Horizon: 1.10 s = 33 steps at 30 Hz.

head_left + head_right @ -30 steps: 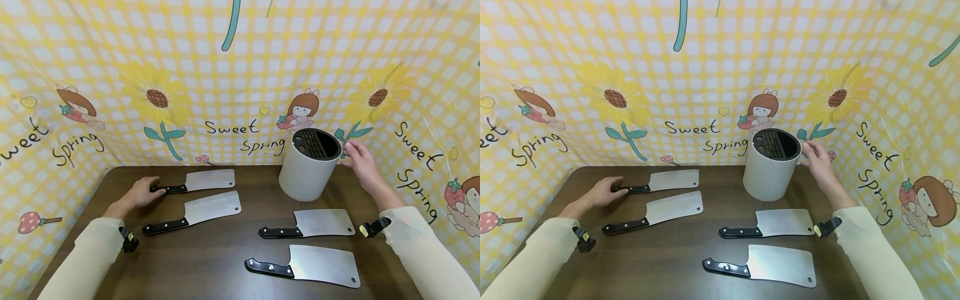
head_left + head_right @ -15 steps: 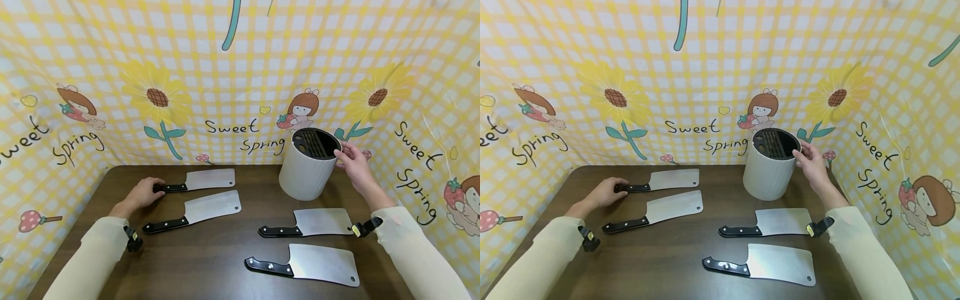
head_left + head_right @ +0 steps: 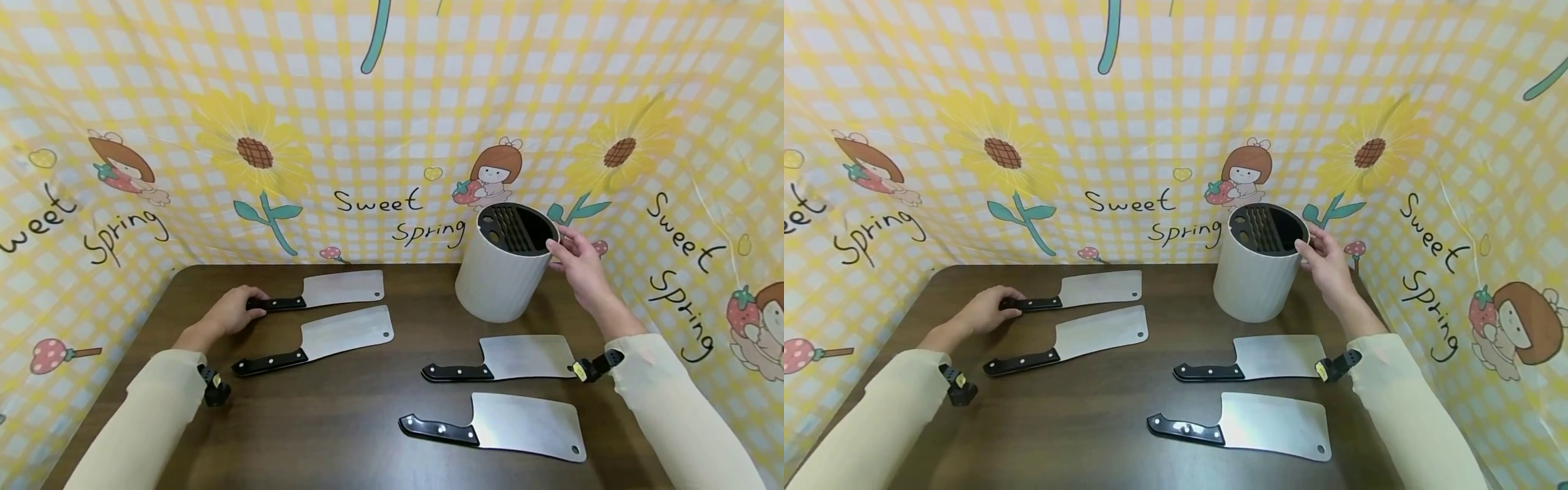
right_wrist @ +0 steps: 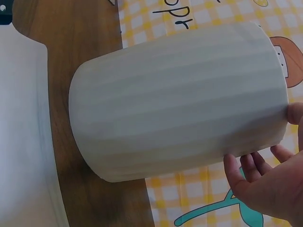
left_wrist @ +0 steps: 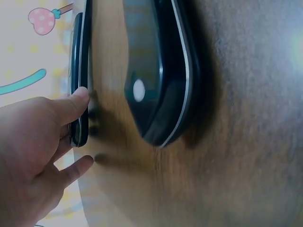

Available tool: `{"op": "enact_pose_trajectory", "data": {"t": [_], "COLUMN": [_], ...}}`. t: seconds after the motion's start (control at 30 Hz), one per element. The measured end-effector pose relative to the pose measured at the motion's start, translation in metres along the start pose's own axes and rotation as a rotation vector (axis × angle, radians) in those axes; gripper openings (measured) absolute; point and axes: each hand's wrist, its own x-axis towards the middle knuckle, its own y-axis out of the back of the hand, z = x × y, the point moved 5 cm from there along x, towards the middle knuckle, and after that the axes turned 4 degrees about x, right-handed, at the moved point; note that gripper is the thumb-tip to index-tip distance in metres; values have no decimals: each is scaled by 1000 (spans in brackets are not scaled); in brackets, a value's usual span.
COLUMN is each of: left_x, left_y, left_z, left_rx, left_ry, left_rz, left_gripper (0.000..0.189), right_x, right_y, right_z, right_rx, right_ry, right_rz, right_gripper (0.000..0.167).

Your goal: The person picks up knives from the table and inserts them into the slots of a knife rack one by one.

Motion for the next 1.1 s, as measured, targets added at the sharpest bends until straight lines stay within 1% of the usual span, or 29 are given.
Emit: {"op": "enact_pose_trajectory", "data": {"t": [0.1, 0.23, 0.37, 0.47, 0.53, 0.67, 0.73, 0.8, 0.87, 0.97, 1.0, 1.03, 1.1], "left_x": [-3, -7, -11, -14, -16, -18, -17, -16, -14, -14, -14, -13, -12], "left_y": [4, 11, 24, 39, 49, 66, 72, 77, 80, 83, 84, 85, 87], "left_z": [-2, -5, 3, 12, 18, 29, 34, 37, 40, 46, 49, 51, 57], "left_rx": [-8, -36, -82, -119, -140, -209, -255, -311, -374, -495, -559, -642, -831], "left_ry": [-26, -42, -52, -63, -75, -102, -102, -77, -52, -20, -18, -25, -59], "left_rz": [9, 15, 13, 35, 67, 169, 220, 253, 270, 294, 307, 320, 362], "left_gripper": [28, 29, 28, 30, 32, 37, 40, 45, 50, 54, 52, 49, 40], "right_x": [0, -1, 0, 1, 0, 0, 1, 1, 1, 1, 1, 1, 0], "right_y": [-1, -2, -2, -2, -1, 0, 0, 0, 0, 0, 0, 0, 0], "right_z": [-1, -1, -1, -3, -3, -3, -2, -2, -2, -1, -1, -1, 0], "right_rx": [-4, -12, 1, 8, 12, 11, 9, 9, 5, 5, 4, 2, 5], "right_ry": [3, -6, -7, -1, -5, -16, -18, -16, -16, -25, -28, -30, -34], "right_rz": [-7, -5, 0, -1, 1, 10, 12, 12, 13, 13, 13, 13, 12], "right_gripper": [45, 49, 48, 50, 51, 51, 51, 51, 51, 50, 50, 50, 49]}}
